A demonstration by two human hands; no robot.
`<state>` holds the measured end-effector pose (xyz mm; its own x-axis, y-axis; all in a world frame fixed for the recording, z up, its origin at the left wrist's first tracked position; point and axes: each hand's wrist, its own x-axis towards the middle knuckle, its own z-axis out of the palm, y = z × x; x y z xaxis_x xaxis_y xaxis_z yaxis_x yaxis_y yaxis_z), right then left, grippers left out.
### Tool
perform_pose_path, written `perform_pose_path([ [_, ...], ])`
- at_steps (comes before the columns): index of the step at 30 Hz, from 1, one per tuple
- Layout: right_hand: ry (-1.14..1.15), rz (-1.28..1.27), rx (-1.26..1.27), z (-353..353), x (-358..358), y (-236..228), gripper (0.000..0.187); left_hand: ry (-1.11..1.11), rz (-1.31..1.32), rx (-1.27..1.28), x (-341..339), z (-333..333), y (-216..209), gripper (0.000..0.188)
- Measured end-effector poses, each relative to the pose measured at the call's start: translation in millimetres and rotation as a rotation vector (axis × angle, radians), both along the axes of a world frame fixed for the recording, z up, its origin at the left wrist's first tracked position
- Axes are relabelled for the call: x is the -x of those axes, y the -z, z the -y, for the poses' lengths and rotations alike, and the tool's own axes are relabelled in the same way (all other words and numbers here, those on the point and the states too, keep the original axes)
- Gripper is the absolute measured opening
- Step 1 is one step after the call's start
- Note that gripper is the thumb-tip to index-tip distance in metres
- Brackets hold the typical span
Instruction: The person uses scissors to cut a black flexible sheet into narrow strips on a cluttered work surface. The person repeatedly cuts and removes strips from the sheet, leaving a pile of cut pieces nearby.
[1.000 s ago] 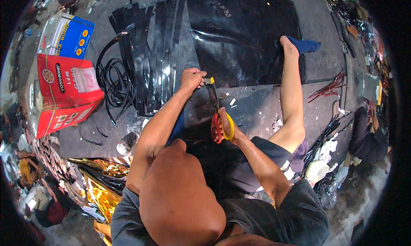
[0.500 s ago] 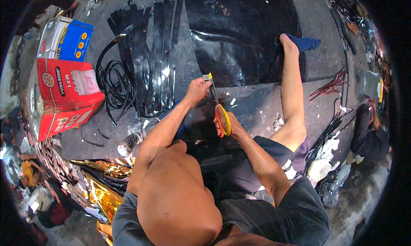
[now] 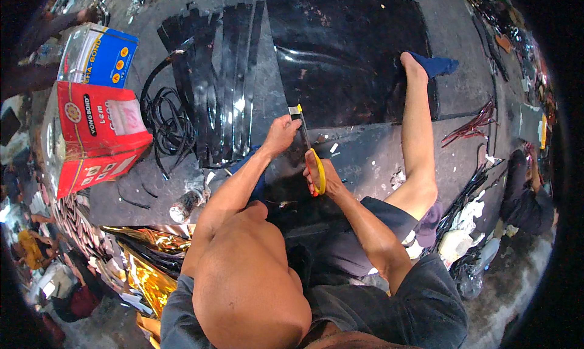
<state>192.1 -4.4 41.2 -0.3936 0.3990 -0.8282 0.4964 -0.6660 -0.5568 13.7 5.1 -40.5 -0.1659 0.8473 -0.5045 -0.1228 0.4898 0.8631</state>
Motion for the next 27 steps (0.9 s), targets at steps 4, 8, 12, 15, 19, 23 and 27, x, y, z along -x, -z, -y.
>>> perform_pose_path([
  [4,0.018,0.057,0.005,-5,7,-12,0.084,-0.084,0.181,0.094,-2,-2,-14,0.023],
  [8,-0.006,0.034,0.065,-14,17,-2,0.092,-0.068,0.203,0.087,3,-3,-13,0.02],
  [12,-0.009,0.023,-0.013,-20,21,-3,0.091,-0.082,0.277,0.147,1,-6,-16,0.018],
  [15,-0.003,0.044,-0.06,-19,24,-12,0.087,-0.084,0.326,0.136,4,-4,-16,0.018],
  [19,0.01,0.057,-0.068,-24,29,-10,0.084,-0.067,0.373,0.11,8,-3,-23,0.019],
  [23,0.001,0.013,-0.204,-51,41,12,0.08,-0.022,0.364,0.092,7,-6,-58,0.021],
  [27,-0.107,0.123,-0.19,-99,74,27,0.09,-0.026,0.356,0.066,17,-7,-60,0.023],
])
